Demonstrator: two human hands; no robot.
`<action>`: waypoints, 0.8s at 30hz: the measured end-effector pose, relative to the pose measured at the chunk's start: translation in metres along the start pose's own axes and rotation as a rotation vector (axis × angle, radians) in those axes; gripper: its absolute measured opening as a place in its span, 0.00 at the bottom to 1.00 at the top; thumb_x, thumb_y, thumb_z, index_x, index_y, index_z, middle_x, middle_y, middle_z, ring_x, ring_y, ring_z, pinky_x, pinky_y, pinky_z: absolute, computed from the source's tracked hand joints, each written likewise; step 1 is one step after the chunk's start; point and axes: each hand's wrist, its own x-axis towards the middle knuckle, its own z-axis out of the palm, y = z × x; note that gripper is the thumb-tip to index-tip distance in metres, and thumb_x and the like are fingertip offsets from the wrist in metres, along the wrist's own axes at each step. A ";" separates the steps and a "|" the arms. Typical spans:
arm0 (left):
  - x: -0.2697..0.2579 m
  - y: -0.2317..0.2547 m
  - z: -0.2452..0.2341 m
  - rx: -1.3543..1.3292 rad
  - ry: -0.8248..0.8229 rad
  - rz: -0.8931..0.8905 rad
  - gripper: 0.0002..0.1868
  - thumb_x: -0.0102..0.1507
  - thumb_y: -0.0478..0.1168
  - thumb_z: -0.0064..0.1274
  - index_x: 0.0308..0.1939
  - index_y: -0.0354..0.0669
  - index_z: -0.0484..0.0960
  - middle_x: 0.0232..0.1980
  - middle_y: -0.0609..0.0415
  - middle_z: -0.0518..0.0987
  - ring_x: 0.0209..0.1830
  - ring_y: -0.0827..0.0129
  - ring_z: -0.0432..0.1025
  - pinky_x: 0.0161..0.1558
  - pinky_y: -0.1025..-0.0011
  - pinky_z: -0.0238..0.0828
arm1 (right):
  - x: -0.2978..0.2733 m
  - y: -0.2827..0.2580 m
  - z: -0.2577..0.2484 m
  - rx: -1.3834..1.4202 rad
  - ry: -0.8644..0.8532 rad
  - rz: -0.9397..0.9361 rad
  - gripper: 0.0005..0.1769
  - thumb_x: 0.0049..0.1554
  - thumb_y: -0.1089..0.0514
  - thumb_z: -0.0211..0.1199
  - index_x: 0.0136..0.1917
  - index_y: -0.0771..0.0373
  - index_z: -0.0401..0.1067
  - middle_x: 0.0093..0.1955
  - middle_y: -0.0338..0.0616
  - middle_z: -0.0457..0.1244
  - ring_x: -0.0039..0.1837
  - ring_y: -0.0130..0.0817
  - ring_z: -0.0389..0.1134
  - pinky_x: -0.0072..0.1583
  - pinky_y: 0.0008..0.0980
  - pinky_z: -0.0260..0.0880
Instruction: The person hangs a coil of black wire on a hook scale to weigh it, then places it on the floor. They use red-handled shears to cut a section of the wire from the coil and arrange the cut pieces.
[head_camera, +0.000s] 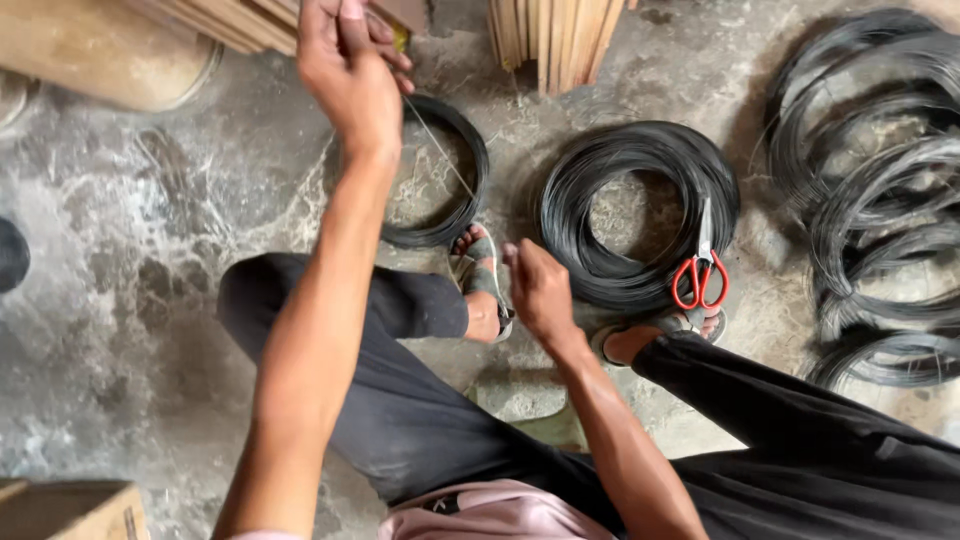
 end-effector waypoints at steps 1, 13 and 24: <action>0.005 -0.019 -0.005 -0.089 0.090 -0.133 0.07 0.62 0.35 0.35 0.31 0.42 0.68 0.20 0.54 0.69 0.11 0.73 0.66 0.07 0.80 0.59 | -0.005 0.009 0.000 -0.019 -0.047 0.020 0.16 0.61 0.59 0.44 0.31 0.62 0.51 0.25 0.43 0.49 0.27 0.34 0.46 0.32 0.38 0.46; -0.041 -0.212 -0.026 -0.361 0.649 -0.894 0.07 0.62 0.28 0.36 0.31 0.39 0.69 0.18 0.49 0.69 0.12 0.65 0.66 0.11 0.71 0.63 | 0.000 0.098 -0.056 -0.396 -0.367 0.029 0.16 0.60 0.55 0.50 0.32 0.61 0.56 0.27 0.43 0.55 0.30 0.38 0.54 0.31 0.38 0.53; -0.070 -0.372 -0.075 -0.395 0.869 -0.819 0.11 0.59 0.22 0.38 0.32 0.42 0.61 0.26 0.50 0.65 0.14 0.68 0.58 0.08 0.71 0.54 | -0.026 0.188 -0.138 -0.779 -0.587 -0.059 0.14 0.51 0.64 0.52 0.50 0.55 0.69 0.43 0.40 0.65 0.40 0.41 0.66 0.31 0.36 0.62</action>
